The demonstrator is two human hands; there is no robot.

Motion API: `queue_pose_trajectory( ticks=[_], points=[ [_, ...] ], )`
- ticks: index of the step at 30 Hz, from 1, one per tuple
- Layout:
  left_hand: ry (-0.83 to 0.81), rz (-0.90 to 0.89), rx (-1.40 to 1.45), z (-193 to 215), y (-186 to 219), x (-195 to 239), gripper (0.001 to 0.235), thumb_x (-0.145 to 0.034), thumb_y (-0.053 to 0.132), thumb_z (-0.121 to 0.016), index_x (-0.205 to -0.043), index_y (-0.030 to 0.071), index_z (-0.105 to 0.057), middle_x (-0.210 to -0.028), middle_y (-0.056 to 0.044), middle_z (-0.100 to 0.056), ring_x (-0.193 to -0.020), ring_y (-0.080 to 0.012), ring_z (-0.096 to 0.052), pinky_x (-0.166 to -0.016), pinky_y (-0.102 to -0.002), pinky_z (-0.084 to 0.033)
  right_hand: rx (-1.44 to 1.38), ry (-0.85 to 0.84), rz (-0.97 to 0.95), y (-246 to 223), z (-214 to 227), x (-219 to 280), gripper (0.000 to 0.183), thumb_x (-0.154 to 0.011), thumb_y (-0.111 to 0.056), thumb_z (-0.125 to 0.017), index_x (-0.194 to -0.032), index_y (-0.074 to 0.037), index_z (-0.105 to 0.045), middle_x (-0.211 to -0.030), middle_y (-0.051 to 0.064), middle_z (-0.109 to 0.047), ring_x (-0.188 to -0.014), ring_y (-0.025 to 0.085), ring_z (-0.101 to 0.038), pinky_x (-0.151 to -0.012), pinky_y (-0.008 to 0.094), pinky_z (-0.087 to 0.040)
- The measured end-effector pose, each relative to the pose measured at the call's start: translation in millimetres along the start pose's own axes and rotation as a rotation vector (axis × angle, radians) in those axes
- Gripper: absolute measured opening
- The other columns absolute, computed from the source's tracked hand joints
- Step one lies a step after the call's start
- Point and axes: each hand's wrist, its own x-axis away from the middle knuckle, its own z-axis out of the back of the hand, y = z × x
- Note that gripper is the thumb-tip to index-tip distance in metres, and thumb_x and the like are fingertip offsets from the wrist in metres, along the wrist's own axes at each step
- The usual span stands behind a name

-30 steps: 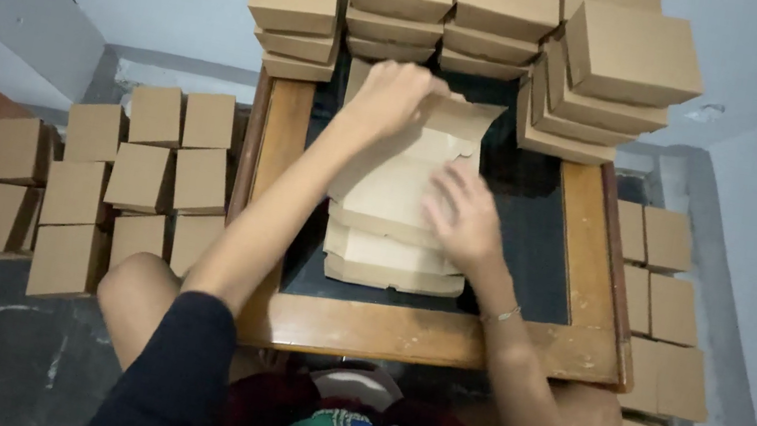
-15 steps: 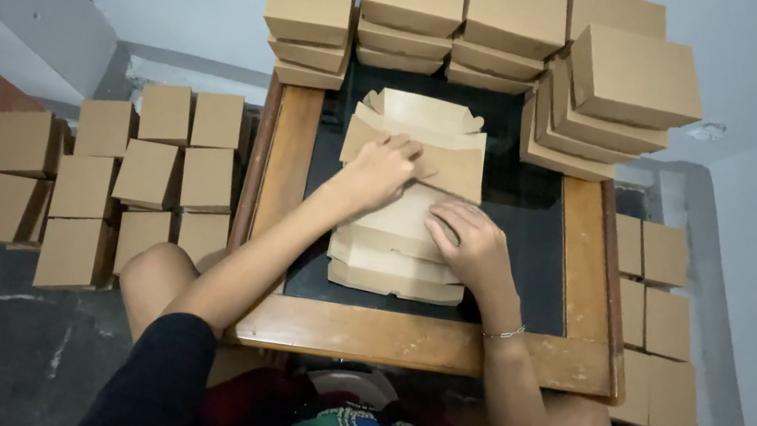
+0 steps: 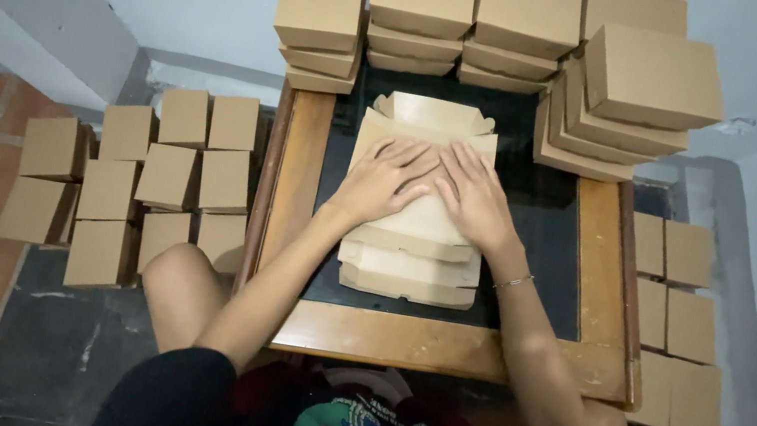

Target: Folding flat cardboard sheets into small boxes and stacking them.

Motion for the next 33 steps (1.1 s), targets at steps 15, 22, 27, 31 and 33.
queue_pose_trajectory(
  ticks=[15, 22, 27, 31, 33],
  points=[
    [0.158, 0.28, 0.117, -8.6, -18.0, 14.9, 0.041, -0.101, 0.041, -0.059, -0.139, 0.025, -0.065, -0.148, 0.0, -0.059, -0.144, -0.0181, -0.046, -0.121, -0.058, -0.022, 0.085, -0.099, -0.11, -7.5, 1.4, -2.2, 0.058, -0.109, -0.044, -0.046, -0.153, -0.008, -0.051, -0.158, 0.013, -0.049, -0.15, 0.025, -0.04, -0.125, 0.046, -0.024],
    [0.218, 0.283, 0.182, -17.9, -26.0, 16.7, 0.038, -0.096, 0.021, -0.053, -0.128, 0.027, -0.072, -0.145, -0.001, -0.062, -0.142, -0.0192, -0.049, -0.118, -0.049, -0.032, 0.099, -0.096, 0.112, -19.6, -17.9, -30.8, 0.052, -0.108, -0.034, -0.047, -0.153, -0.008, -0.052, -0.155, 0.016, -0.052, -0.148, 0.031, -0.043, -0.12, 0.05, -0.03],
    [0.264, 0.302, 0.326, -1.9, -22.3, 21.5, 0.042, -0.096, 0.012, -0.056, -0.137, 0.014, -0.067, -0.145, -0.01, -0.062, -0.138, -0.0271, -0.054, -0.117, -0.045, -0.037, -0.004, -0.176, 0.183, -37.8, 1.9, -33.4, 0.054, -0.111, -0.036, -0.042, -0.158, -0.01, -0.043, -0.162, 0.015, -0.042, -0.152, 0.033, -0.035, -0.121, 0.056, -0.028],
    [0.241, 0.307, 0.313, 1.0, -20.1, 22.8, 0.039, -0.099, 0.016, -0.056, -0.136, 0.013, -0.067, -0.147, -0.009, -0.06, -0.14, -0.0252, -0.052, -0.117, -0.043, -0.036, 0.001, -0.165, 0.109, -6.8, 6.3, -10.6, 0.053, -0.109, -0.036, -0.047, -0.156, -0.013, -0.047, -0.16, 0.014, -0.046, -0.15, 0.031, -0.039, -0.123, 0.052, -0.028],
    [0.158, 0.328, 0.206, 8.4, -12.5, 23.4, 0.04, -0.102, 0.018, -0.051, -0.139, 0.013, -0.065, -0.148, -0.008, -0.059, -0.141, -0.0228, -0.05, -0.122, -0.047, -0.027, 0.007, -0.14, -0.001, 10.5, 8.6, 2.8, 0.055, -0.108, -0.039, -0.047, -0.157, -0.016, -0.045, -0.161, 0.01, -0.044, -0.151, 0.027, -0.037, -0.125, 0.049, -0.026]
  ],
)
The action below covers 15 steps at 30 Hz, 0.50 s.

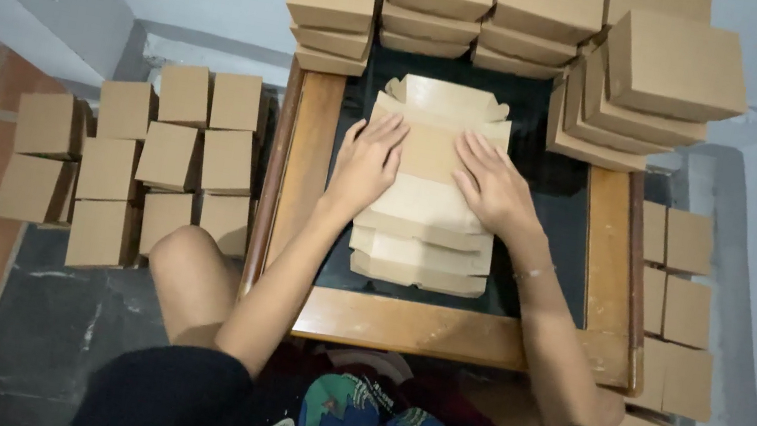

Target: Folding flat cardboard sheets into small boxes and stacking them.

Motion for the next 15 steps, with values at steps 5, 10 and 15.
queue_pose_trajectory(
  ticks=[5, 10, 15],
  points=[
    [0.031, -0.135, -0.334, -15.8, 6.2, -4.5, 0.033, -0.098, 0.028, -0.058, -0.126, 0.016, -0.071, -0.131, -0.008, -0.069, -0.133, -0.0238, -0.055, -0.125, -0.053, -0.014, -0.137, 0.023, -0.055, -0.1, -1.0, 3.9, 0.055, -0.109, -0.039, -0.047, -0.156, -0.012, -0.047, -0.163, 0.009, -0.042, -0.152, 0.027, -0.035, -0.127, 0.049, -0.019],
    [-0.137, -0.096, -0.254, -50.6, 12.0, -13.2, 0.032, -0.094, 0.031, -0.059, -0.114, 0.014, -0.079, -0.129, -0.009, -0.07, -0.136, -0.0274, -0.053, -0.115, -0.053, -0.041, -0.209, 0.075, -0.046, 2.6, -5.6, 3.0, 0.053, -0.109, -0.038, -0.049, -0.154, -0.011, -0.05, -0.162, 0.01, -0.043, -0.151, 0.028, -0.035, -0.127, 0.05, -0.018],
    [-0.336, -0.157, -0.211, -6.4, 23.5, -21.6, 0.045, -0.097, 0.04, -0.06, -0.132, 0.013, -0.07, -0.149, -0.016, -0.056, -0.144, -0.0345, -0.046, -0.116, -0.051, -0.037, -0.273, 0.145, -0.058, 7.0, -11.8, 5.8, 0.046, -0.106, -0.033, -0.057, -0.148, -0.013, -0.058, -0.156, 0.011, -0.051, -0.148, 0.031, -0.041, -0.127, 0.052, -0.019]
  ],
)
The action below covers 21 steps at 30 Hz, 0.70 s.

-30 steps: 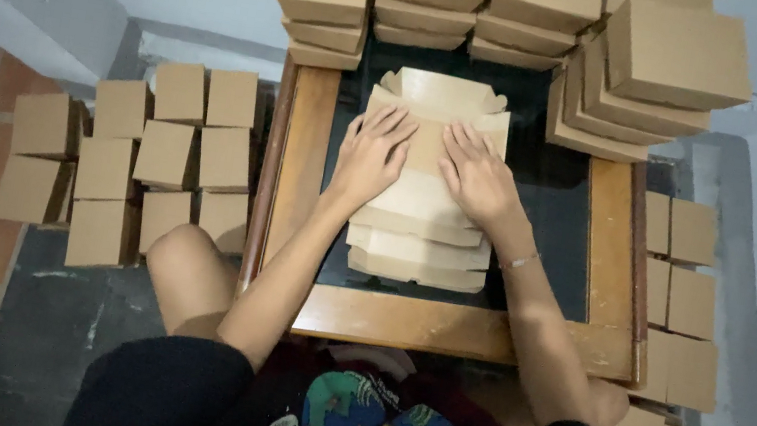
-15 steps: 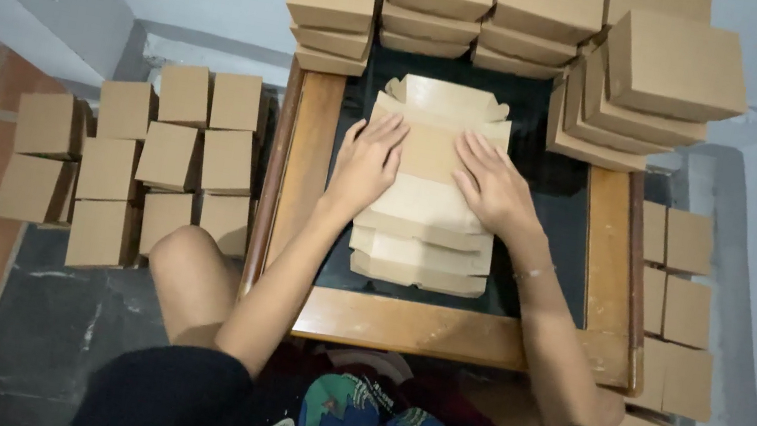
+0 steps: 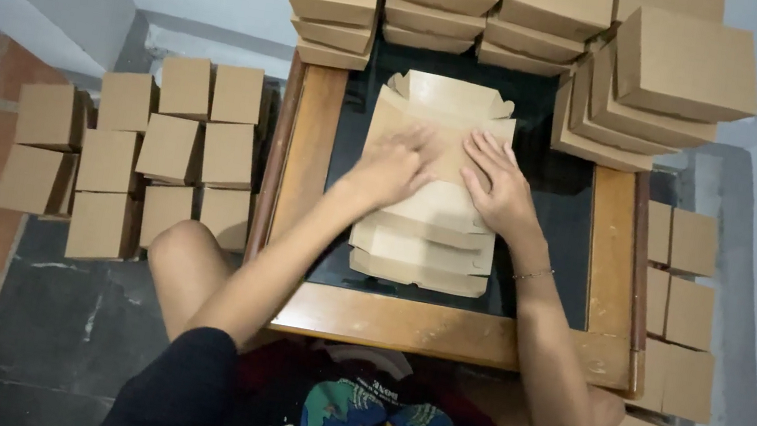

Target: Folding flat cardboard sheets into small boxes and stacking them.

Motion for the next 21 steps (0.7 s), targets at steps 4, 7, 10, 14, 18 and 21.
queue_pose_trajectory(
  ticks=[4, 7, 10, 14, 18, 21],
  points=[
    [0.01, 0.078, -0.115, -4.6, -6.5, -6.3, 0.067, -0.095, 0.043, -0.065, -0.148, 0.003, -0.053, -0.148, -0.023, -0.054, -0.139, -0.0363, -0.051, -0.114, -0.052, -0.04, -0.026, 0.038, 0.022, -1.3, -1.2, 4.0, 0.042, -0.105, -0.028, -0.061, -0.144, -0.012, -0.062, -0.152, 0.012, -0.055, -0.145, 0.033, -0.044, -0.125, 0.054, -0.024],
    [-0.029, 0.082, -0.278, -9.9, 7.1, -17.2, 0.062, -0.1, 0.047, -0.058, -0.142, 0.001, -0.059, -0.145, -0.022, -0.057, -0.141, -0.0353, -0.049, -0.112, -0.052, -0.04, -0.029, 0.054, 0.021, 5.0, -5.4, 3.3, 0.041, -0.104, -0.029, -0.064, -0.141, -0.012, -0.064, -0.151, 0.011, -0.057, -0.144, 0.033, -0.046, -0.124, 0.054, -0.025],
    [-0.139, 0.037, -0.157, 0.2, 31.2, -18.4, 0.058, -0.103, 0.047, -0.048, -0.138, 0.003, -0.062, -0.144, -0.021, -0.059, -0.141, -0.0395, -0.047, -0.108, -0.057, -0.044, -0.052, 0.081, 0.013, 15.9, -9.1, 2.0, 0.039, -0.104, -0.028, -0.064, -0.14, -0.015, -0.065, -0.149, 0.009, -0.059, -0.143, 0.031, -0.047, -0.124, 0.053, -0.025],
    [-0.158, -0.144, -0.063, 13.9, 21.6, -10.6, 0.062, -0.105, 0.038, -0.047, -0.157, 0.006, -0.04, -0.16, -0.019, -0.043, -0.152, -0.0375, -0.034, -0.123, -0.05, -0.026, -0.073, 0.129, 0.019, 18.6, -6.3, 2.1, 0.034, -0.104, -0.023, -0.064, -0.136, -0.011, -0.068, -0.143, 0.013, -0.063, -0.137, 0.036, -0.054, -0.122, 0.053, -0.03],
    [-0.126, -0.046, -0.081, 27.3, 0.0, 2.5, 0.07, -0.103, 0.047, -0.048, -0.158, 0.004, -0.037, -0.159, -0.019, -0.044, -0.151, -0.0333, -0.037, -0.124, -0.047, -0.027, -0.064, 0.113, -0.015, 13.2, -3.0, 2.4, 0.034, -0.104, -0.023, -0.064, -0.137, -0.014, -0.067, -0.144, 0.011, -0.062, -0.138, 0.033, -0.053, -0.124, 0.05, -0.03],
    [-0.1, -0.013, -0.108, 16.9, 2.7, -0.1, 0.073, -0.104, 0.046, -0.047, -0.158, -0.002, -0.034, -0.16, -0.024, -0.039, -0.151, -0.0362, -0.034, -0.124, -0.049, -0.026, -0.051, 0.114, -0.016, 14.1, -3.2, 0.4, 0.036, -0.102, -0.02, -0.066, -0.137, -0.014, -0.067, -0.144, 0.012, -0.063, -0.138, 0.033, -0.054, -0.123, 0.05, -0.031]
  ],
)
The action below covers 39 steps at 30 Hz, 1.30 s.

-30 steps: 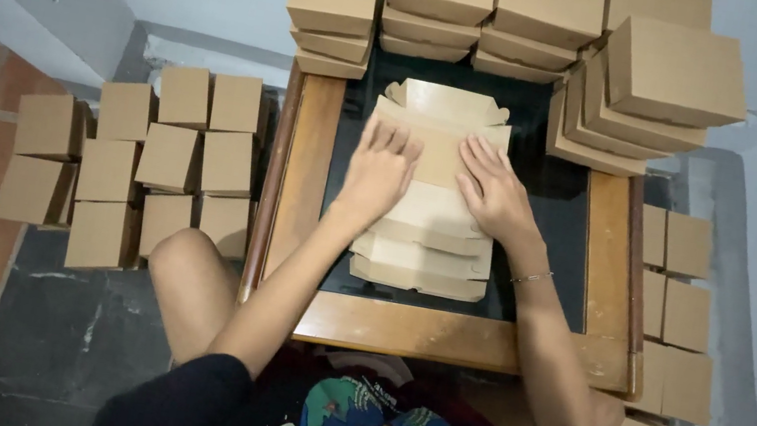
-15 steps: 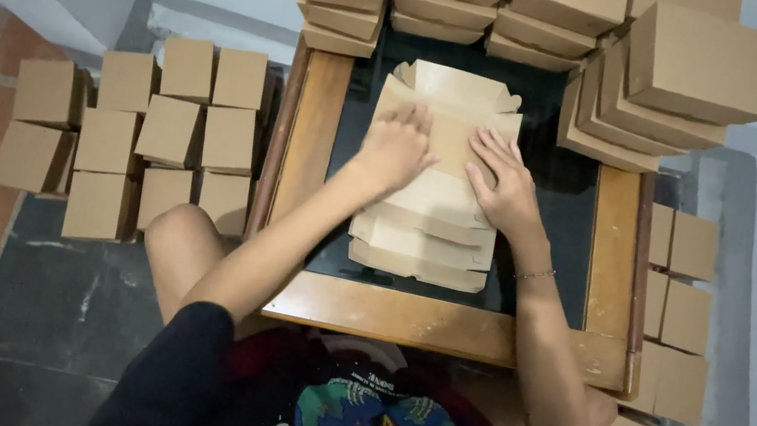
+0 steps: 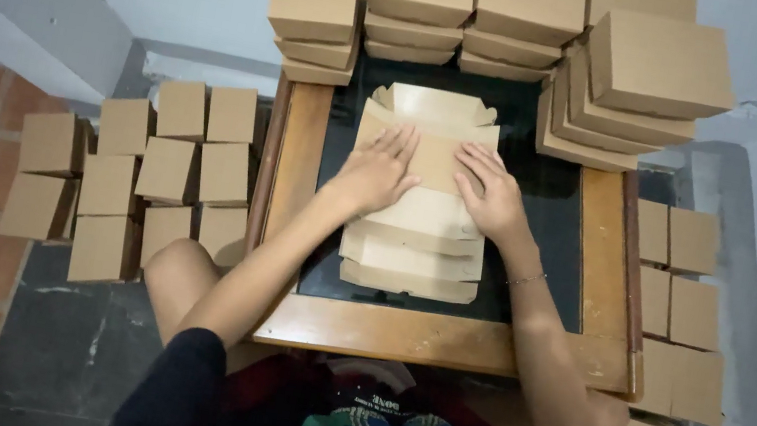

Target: Folding flat cardboard sheets into small boxes and stacking them.

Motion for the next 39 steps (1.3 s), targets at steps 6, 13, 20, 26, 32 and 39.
queue_pose_trajectory(
  ticks=[6, 13, 20, 26, 32, 39],
  points=[
    [-0.056, -0.189, 0.052, -9.9, 26.2, -22.0, 0.06, -0.108, 0.035, -0.038, -0.161, 0.006, -0.033, -0.165, -0.017, -0.035, -0.153, -0.0353, -0.031, -0.125, -0.051, -0.022, -0.037, 0.043, 0.028, 2.1, 1.0, -0.9, 0.033, -0.104, -0.019, -0.062, -0.134, -0.009, -0.068, -0.139, 0.014, -0.066, -0.133, 0.034, -0.057, -0.122, 0.051, -0.034],
    [-0.081, -0.011, -0.001, -2.0, -15.5, -8.1, 0.07, -0.104, 0.048, -0.042, -0.162, 0.011, -0.029, -0.164, -0.016, -0.037, -0.151, -0.0336, -0.035, -0.123, -0.052, -0.028, -0.039, 0.032, 0.075, 3.1, 6.7, 0.9, 0.034, -0.104, -0.02, -0.062, -0.134, -0.006, -0.067, -0.139, 0.015, -0.065, -0.134, 0.036, -0.056, -0.121, 0.052, -0.033],
    [-0.174, 0.03, -0.005, -14.2, 23.4, -25.6, 0.067, -0.107, 0.04, -0.035, -0.163, 0.005, -0.021, -0.166, -0.022, -0.028, -0.154, -0.0393, -0.027, -0.126, -0.052, -0.016, -0.043, 0.048, 0.043, -3.0, 4.2, 1.3, 0.032, -0.105, -0.017, -0.059, -0.134, -0.004, -0.067, -0.139, 0.017, -0.065, -0.135, 0.035, -0.055, -0.12, 0.05, -0.033],
    [-0.196, -0.177, 0.09, 0.1, 37.8, -26.0, 0.068, -0.107, 0.037, -0.034, -0.164, 0.005, -0.016, -0.17, -0.021, -0.019, -0.157, -0.0388, -0.016, -0.127, -0.052, -0.013, -0.05, 0.088, 0.018, -8.6, 13.9, 7.0, 0.03, -0.105, -0.011, -0.057, -0.133, -0.002, -0.067, -0.135, 0.019, -0.066, -0.132, 0.037, -0.057, -0.116, 0.05, -0.04],
    [-0.139, -0.067, 0.046, -3.0, -13.2, 5.2, 0.07, -0.108, 0.048, -0.031, -0.165, 0.009, -0.016, -0.17, -0.016, -0.023, -0.157, -0.0328, -0.019, -0.129, -0.047, -0.008, -0.041, 0.075, 0.068, -3.7, 13.8, 5.9, 0.03, -0.105, -0.012, -0.058, -0.132, -0.001, -0.067, -0.135, 0.02, -0.066, -0.133, 0.038, -0.057, -0.115, 0.049, -0.042],
    [-0.166, -0.015, -0.061, -16.4, -3.6, -8.4, 0.07, -0.108, 0.049, -0.03, -0.163, 0.006, -0.023, -0.168, -0.02, -0.024, -0.157, -0.0356, -0.016, -0.128, -0.05, -0.006, -0.048, 0.081, 0.047, -7.3, 14.7, 5.6, 0.031, -0.106, -0.013, -0.058, -0.132, -0.002, -0.067, -0.136, 0.019, -0.066, -0.134, 0.037, -0.056, -0.113, 0.048, -0.044]
  ],
)
